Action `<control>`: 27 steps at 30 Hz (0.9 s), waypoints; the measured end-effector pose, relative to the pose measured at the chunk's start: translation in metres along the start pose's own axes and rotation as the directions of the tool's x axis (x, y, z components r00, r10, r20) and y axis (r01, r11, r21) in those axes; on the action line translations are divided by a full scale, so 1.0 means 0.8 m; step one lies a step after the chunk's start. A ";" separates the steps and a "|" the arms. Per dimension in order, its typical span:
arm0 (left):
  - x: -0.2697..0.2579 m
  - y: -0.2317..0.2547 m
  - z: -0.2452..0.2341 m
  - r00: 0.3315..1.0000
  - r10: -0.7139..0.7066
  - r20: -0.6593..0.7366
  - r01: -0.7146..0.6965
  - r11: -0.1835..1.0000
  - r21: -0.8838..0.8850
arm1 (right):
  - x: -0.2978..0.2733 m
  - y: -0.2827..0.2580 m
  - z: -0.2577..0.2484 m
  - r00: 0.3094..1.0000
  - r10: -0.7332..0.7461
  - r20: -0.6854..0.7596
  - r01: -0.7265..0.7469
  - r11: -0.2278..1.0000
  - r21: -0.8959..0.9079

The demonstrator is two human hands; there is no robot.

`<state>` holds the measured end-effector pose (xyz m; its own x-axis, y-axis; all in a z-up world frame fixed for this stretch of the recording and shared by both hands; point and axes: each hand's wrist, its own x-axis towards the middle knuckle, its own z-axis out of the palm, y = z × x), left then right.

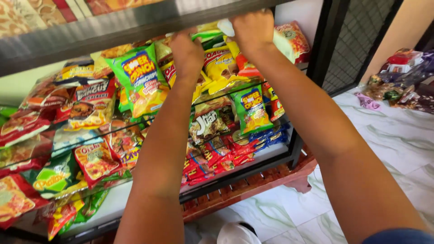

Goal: Cleaning individual snack packages with a cloth and organizing them from a box onto a shelf.

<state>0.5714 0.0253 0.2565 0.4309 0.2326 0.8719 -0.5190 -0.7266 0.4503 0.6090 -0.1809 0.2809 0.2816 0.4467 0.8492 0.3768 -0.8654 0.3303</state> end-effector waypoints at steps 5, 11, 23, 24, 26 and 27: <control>0.006 0.033 -0.020 0.995 0.076 0.070 -0.101 0.866 0.490 | -0.002 0.023 -0.021 0.933 0.316 0.172 -0.349 0.911 0.222; 0.019 0.007 -0.015 0.958 0.264 0.107 -0.269 0.717 0.643 | 0.012 0.030 0.046 0.911 0.403 0.085 -0.412 0.879 0.240; 0.025 -0.005 0.001 0.841 0.537 -0.068 -0.375 0.669 0.642 | 0.014 0.029 0.087 0.958 0.249 -0.143 -0.221 0.958 0.184; 0.023 -0.005 0.001 0.844 0.532 -0.067 -0.370 0.668 0.645 | 0.012 0.029 0.084 0.959 0.245 -0.139 -0.218 0.958 0.188; 0.020 -0.005 0.001 0.904 0.421 0.078 -0.330 0.567 0.755 | 0.008 0.031 0.078 0.969 0.242 0.051 -0.248 0.950 0.188; 0.017 0.001 -0.001 0.906 0.417 0.079 -0.327 0.568 0.755 | 0.004 0.031 0.067 0.969 0.240 0.055 -0.246 0.950 0.189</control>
<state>0.5764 0.0285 0.2685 0.2325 -0.1434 0.9620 0.1220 -0.9770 -0.1751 0.6668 -0.1889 0.2700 0.4121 0.2375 0.8796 0.4558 -0.8897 0.0267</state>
